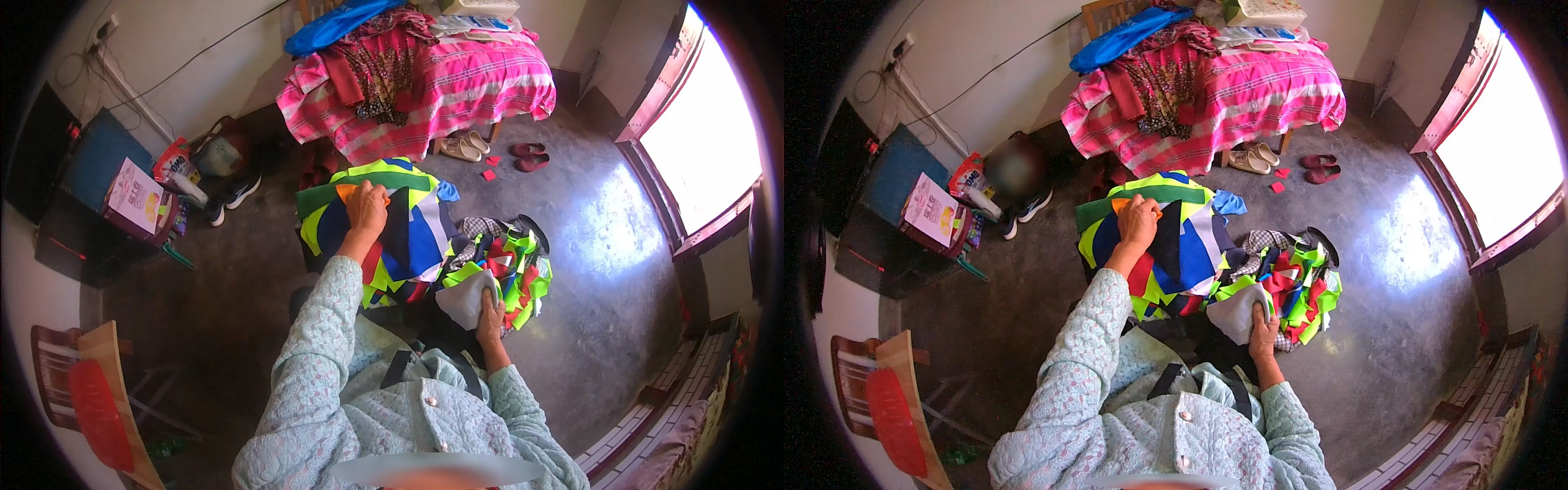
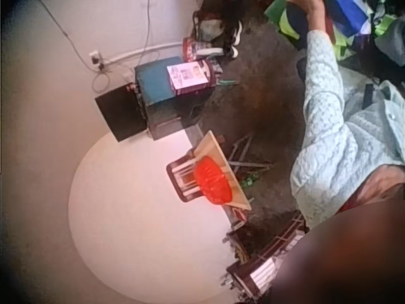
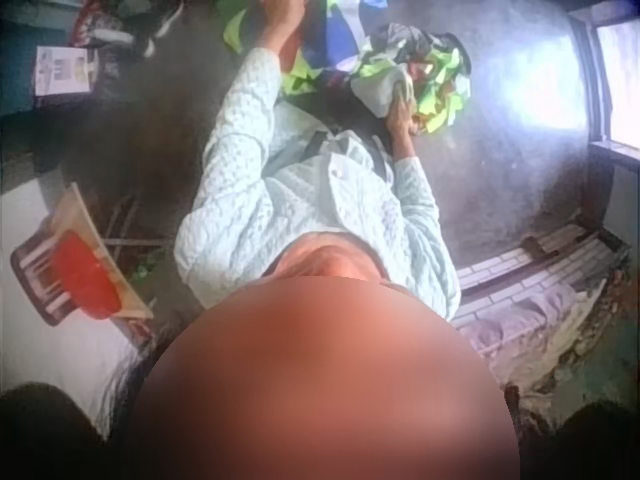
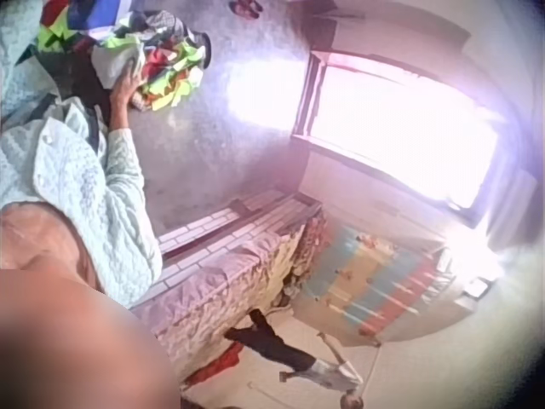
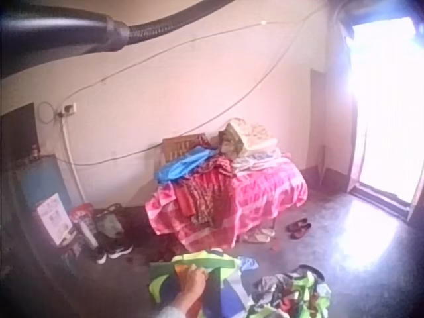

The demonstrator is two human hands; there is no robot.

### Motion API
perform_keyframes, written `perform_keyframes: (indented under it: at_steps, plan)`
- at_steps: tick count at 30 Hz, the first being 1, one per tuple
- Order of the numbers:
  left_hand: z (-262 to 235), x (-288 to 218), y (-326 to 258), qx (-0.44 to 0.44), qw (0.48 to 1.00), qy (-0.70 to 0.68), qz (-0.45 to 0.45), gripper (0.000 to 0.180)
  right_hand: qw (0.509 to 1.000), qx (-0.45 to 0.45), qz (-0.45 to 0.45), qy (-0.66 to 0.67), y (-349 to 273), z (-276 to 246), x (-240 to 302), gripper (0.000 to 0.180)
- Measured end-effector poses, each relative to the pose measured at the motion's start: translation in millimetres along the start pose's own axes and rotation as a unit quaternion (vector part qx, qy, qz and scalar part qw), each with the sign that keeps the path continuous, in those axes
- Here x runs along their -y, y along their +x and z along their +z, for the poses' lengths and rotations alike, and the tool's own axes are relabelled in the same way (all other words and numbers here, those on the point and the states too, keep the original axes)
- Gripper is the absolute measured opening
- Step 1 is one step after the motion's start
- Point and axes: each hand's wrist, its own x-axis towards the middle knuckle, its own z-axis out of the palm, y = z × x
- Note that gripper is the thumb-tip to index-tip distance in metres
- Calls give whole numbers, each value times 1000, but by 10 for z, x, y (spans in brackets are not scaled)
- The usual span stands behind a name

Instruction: The person sits on the floor and sorts colorful fabric pieces by picking them up from a pile and placing them into a bag. The person handles multiple pieces of different colors and sizes, transferring them one by one.

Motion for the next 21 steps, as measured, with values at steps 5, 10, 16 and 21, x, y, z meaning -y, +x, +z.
perform_keyframes:
  at_steps: [5, 10, 16, 21]
  plan:
    - [-108, -66, 97, 8, 988, -125, -89, 11, 1000, 6, 21, -11, 6, -40, -25, 30]
    - [-124, 45, 38, 1, 981, -170, -89, 31, 1000, -14, -9, 6, 21, 10, -59, 30]
    - [-195, -70, -264, 71, 995, 62, -21, 50, 1000, 12, 14, 17, 21, -24, -60, 24]
    - [-107, 111, -376, 119, 992, 18, -21, 53, 1000, -20, 10, -20, 18, 10, -20, 19]
